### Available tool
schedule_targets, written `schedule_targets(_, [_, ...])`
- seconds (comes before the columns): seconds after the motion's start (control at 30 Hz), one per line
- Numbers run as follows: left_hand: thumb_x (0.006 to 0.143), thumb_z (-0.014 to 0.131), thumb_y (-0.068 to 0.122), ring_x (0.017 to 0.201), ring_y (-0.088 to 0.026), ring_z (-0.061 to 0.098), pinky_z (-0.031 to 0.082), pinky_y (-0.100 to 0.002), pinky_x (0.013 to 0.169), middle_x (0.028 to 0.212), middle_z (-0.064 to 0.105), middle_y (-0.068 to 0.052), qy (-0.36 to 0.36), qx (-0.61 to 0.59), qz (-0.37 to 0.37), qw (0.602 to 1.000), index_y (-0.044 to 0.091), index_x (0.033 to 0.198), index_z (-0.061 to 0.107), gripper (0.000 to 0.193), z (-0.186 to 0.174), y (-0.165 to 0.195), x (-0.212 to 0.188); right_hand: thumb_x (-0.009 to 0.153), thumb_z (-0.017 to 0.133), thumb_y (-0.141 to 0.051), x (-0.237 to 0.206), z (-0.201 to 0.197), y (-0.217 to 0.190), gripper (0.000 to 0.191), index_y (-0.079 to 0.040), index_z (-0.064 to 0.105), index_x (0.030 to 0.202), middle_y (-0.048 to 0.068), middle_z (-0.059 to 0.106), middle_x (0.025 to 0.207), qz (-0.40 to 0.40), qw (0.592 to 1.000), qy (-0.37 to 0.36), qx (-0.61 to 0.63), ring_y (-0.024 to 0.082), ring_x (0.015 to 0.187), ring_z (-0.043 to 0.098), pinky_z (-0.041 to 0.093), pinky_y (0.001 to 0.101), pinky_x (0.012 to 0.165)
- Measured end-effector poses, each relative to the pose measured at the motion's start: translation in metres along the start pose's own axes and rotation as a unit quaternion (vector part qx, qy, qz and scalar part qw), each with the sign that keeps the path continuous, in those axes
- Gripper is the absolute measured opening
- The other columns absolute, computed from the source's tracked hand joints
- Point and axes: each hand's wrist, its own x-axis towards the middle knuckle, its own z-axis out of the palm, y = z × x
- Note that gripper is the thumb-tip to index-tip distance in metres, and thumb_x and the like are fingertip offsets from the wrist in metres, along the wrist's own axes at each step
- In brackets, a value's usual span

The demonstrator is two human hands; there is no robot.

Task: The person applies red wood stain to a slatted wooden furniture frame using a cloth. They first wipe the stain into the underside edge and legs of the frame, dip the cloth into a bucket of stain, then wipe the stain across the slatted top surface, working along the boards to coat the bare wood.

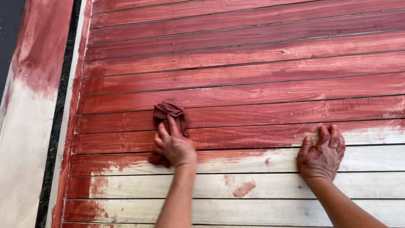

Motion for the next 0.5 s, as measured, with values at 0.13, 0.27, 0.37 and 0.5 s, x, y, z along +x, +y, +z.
schedule_targets(0.13, [0.078, 0.064, 0.011, 0.133, -0.045, 0.039, 0.027, -0.07, 0.107, 0.15, 0.043, -0.022, -0.039, -0.054, 0.023, 0.998, 0.026, 0.153, 0.043, 0.079, 0.025, 0.069, -0.034, 0.102, 0.055, -0.032, 0.0, 0.001, 0.0, 0.056, -0.004, 0.048, 0.149, 0.025, 0.038, 0.162, 0.001, 1.0, -0.003, -0.008, 0.043, 0.151, 0.03, 0.022, 0.054, 0.126])
schedule_targets(0.27, [0.086, 0.061, 0.017, 0.134, -0.049, 0.038, 0.026, -0.072, 0.107, 0.151, 0.04, -0.028, -0.045, -0.126, 0.203, 0.97, 0.031, 0.156, 0.045, 0.074, 0.029, 0.165, -0.074, 0.1, 0.054, -0.035, 0.002, 0.001, 0.001, 0.058, -0.005, 0.047, 0.149, 0.024, 0.037, 0.163, 0.001, 1.0, -0.001, -0.014, 0.042, 0.151, 0.03, 0.021, 0.0535, 0.126])
schedule_targets(0.37, [0.081, 0.064, 0.022, 0.138, -0.05, 0.034, 0.024, -0.07, 0.111, 0.154, 0.039, -0.025, -0.204, -0.13, 0.32, 0.916, 0.038, 0.15, 0.049, 0.072, 0.027, 0.222, -0.095, 0.1, 0.054, -0.034, 0.003, 0.0, 0.001, 0.058, -0.005, 0.047, 0.15, 0.024, 0.038, 0.162, 0.0, 1.0, 0.001, -0.029, 0.042, 0.151, 0.031, 0.022, 0.0532, 0.126])
schedule_targets(0.5, [0.079, 0.066, 0.032, 0.139, -0.043, 0.04, 0.028, -0.063, 0.113, 0.16, 0.04, -0.015, -0.201, -0.152, 0.43, 0.867, 0.038, 0.144, 0.055, 0.067, 0.037, 0.204, -0.076, 0.1, 0.054, -0.034, 0.001, -0.003, 0.0, 0.057, -0.007, 0.047, 0.149, 0.023, 0.04, 0.162, 0.005, 0.999, -0.004, -0.034, 0.042, 0.15, 0.033, 0.024, 0.0525, 0.127])
